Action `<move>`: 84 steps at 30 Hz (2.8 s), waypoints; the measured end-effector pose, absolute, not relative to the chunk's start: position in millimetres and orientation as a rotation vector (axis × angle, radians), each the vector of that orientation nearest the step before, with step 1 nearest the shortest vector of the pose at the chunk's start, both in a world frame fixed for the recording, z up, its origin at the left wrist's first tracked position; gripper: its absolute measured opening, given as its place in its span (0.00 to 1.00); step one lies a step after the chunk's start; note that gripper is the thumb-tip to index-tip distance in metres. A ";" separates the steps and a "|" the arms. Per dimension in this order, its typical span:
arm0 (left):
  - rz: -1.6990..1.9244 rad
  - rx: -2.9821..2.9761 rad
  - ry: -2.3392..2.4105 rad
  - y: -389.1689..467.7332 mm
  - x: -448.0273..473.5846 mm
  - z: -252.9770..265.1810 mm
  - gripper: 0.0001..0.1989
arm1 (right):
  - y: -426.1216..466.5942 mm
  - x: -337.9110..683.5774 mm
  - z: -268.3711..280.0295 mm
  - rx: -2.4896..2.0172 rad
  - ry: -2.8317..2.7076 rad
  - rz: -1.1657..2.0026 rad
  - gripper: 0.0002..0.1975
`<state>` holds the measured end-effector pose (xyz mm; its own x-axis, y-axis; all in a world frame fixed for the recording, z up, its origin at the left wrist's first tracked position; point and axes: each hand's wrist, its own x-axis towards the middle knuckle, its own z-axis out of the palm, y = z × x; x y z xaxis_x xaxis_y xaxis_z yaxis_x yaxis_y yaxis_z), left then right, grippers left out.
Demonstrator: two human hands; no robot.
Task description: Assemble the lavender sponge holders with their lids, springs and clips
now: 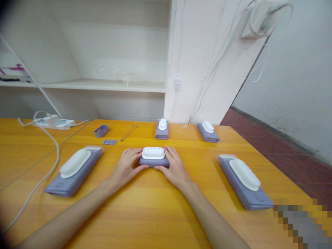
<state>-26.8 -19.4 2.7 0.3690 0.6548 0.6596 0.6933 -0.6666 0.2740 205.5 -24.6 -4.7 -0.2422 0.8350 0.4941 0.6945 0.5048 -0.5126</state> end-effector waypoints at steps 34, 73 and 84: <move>-1.516 -2.520 -1.617 -18.5 -23.5 8.2 0.10 | -28.0 202.8 -0.5 -1.294 -1.967 0.284 0.38; -0.493 -2.110 -1.889 28.8 -64.6 -0.9 0.26 | -30.8 199.1 1.1 -1.448 -1.998 -0.031 0.34; -1.005 -2.020 -1.272 18.2 -68.0 10.9 0.06 | -33.0 197.6 3.0 -1.349 -2.002 -0.155 0.32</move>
<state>-68.0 18.2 10.9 0.2744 0.5059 0.8178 0.9126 -0.4050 -0.0557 197.6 -33.0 3.0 -0.2054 0.7654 0.6099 0.8502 0.4482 -0.2761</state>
